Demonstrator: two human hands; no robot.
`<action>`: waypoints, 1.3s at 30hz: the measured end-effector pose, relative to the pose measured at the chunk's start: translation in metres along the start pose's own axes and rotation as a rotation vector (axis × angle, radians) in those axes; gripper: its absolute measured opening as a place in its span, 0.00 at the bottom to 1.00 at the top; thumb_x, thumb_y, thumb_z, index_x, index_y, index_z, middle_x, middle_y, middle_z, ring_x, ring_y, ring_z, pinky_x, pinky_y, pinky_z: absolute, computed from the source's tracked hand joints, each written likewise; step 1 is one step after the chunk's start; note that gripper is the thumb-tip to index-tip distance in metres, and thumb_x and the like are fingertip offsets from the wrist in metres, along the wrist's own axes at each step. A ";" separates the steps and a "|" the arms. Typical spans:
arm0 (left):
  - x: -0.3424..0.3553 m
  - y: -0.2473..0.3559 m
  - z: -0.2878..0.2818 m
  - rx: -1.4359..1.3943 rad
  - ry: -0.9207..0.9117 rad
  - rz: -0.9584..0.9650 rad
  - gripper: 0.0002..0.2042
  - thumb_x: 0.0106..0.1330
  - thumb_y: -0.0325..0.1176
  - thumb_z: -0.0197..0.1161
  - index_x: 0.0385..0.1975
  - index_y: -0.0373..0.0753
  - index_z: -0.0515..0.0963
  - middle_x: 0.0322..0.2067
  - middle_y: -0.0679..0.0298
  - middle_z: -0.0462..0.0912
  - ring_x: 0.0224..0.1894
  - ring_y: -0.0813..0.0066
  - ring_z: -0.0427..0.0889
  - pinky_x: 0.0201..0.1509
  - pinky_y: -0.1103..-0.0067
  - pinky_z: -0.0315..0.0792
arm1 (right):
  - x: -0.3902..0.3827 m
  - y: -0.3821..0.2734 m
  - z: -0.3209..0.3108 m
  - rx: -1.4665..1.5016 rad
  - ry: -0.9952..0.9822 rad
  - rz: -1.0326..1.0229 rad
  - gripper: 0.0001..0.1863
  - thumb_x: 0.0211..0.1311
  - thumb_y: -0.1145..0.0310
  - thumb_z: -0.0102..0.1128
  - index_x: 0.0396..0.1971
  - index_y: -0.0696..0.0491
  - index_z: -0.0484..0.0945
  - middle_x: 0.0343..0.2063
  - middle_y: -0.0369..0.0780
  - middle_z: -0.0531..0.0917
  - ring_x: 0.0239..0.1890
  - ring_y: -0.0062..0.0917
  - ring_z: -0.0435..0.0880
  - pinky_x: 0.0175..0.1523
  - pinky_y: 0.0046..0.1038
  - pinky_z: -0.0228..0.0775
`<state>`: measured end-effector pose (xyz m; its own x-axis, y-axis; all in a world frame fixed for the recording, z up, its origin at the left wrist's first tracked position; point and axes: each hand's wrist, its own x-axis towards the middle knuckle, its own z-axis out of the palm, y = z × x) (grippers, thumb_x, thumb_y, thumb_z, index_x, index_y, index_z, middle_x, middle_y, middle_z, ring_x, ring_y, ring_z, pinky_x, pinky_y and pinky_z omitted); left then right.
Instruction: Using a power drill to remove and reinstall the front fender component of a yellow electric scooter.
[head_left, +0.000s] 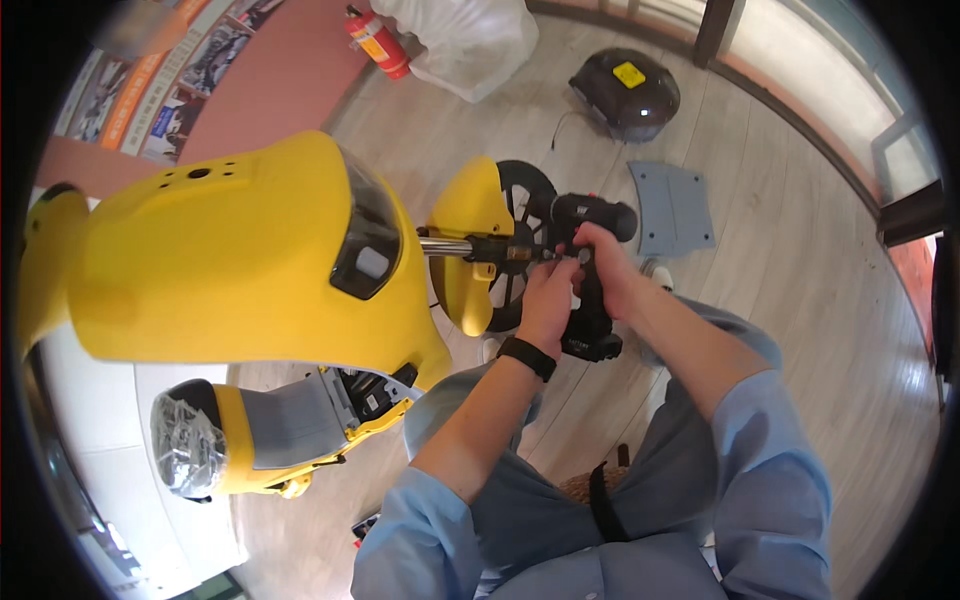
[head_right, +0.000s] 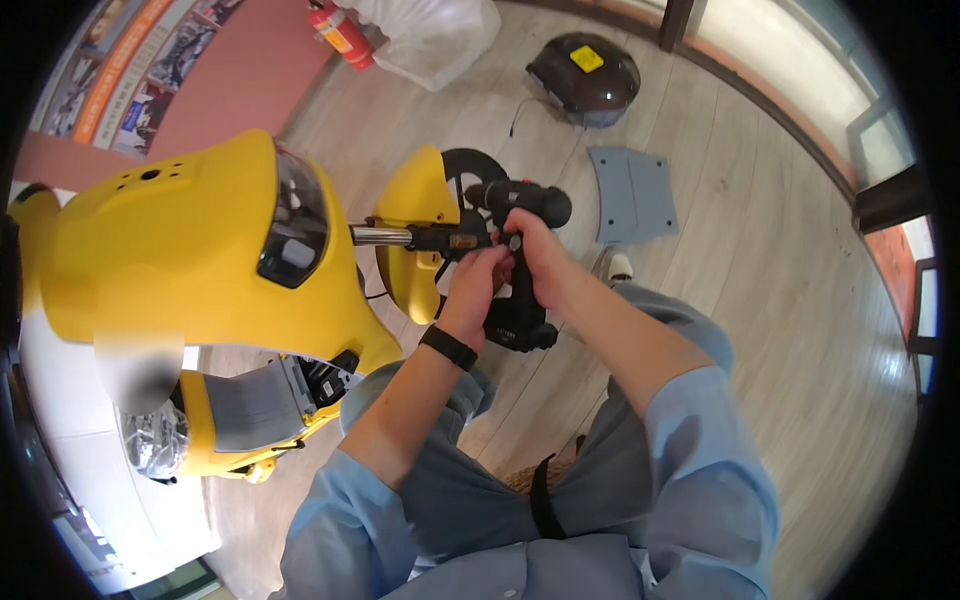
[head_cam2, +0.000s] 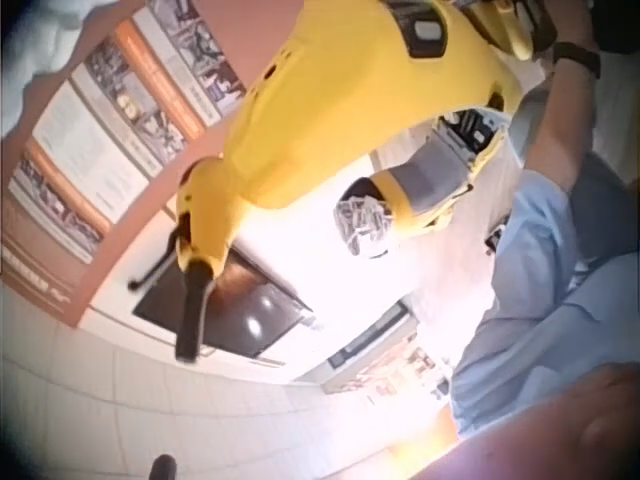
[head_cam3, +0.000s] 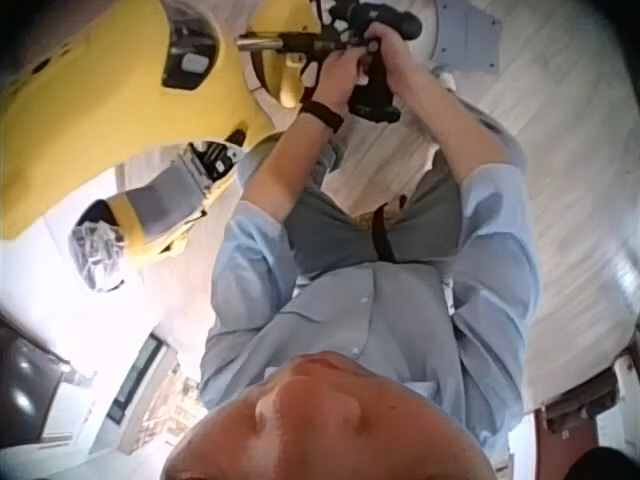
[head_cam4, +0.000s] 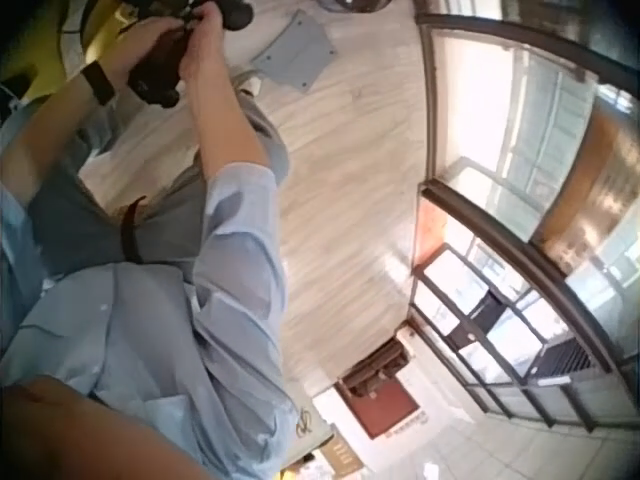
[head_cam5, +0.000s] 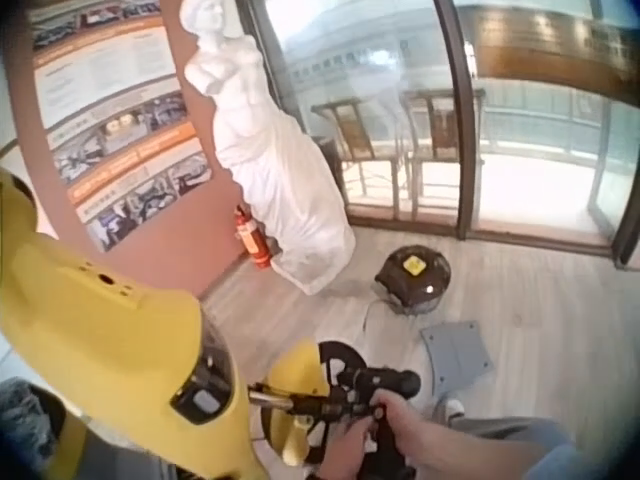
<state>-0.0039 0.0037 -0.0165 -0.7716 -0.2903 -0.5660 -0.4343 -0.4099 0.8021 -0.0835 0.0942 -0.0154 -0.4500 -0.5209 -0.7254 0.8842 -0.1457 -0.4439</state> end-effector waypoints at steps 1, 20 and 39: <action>-0.006 0.010 0.010 -0.026 0.050 0.009 0.10 0.63 0.35 0.57 0.41 0.38 0.74 0.33 0.70 0.76 0.36 0.83 0.71 0.44 0.83 0.65 | 0.009 -0.001 -0.008 0.011 0.006 -0.010 0.12 0.51 0.57 0.53 0.30 0.49 0.76 0.23 0.32 0.76 0.19 0.18 0.70 0.29 0.21 0.63; 0.011 0.018 -0.006 -0.234 0.145 -0.112 0.34 0.58 0.37 0.57 0.64 0.35 0.55 0.54 0.58 0.69 0.58 0.67 0.69 0.62 0.75 0.61 | 0.047 0.061 0.016 0.248 -0.060 0.139 0.21 0.62 0.49 0.45 0.47 0.46 0.74 0.38 0.35 0.79 0.42 0.23 0.77 0.46 0.27 0.68; 0.009 0.025 -0.006 -0.266 0.204 -0.153 0.32 0.57 0.35 0.57 0.63 0.36 0.57 0.53 0.59 0.70 0.57 0.68 0.69 0.61 0.75 0.61 | 0.037 0.052 0.032 0.256 0.053 0.081 0.16 0.59 0.56 0.54 0.39 0.52 0.75 0.32 0.39 0.79 0.34 0.29 0.81 0.41 0.32 0.74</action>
<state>-0.0187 -0.0143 -0.0030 -0.5868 -0.3633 -0.7237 -0.3810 -0.6647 0.6426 -0.0502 0.0405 -0.0487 -0.3763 -0.4960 -0.7826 0.9175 -0.3168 -0.2404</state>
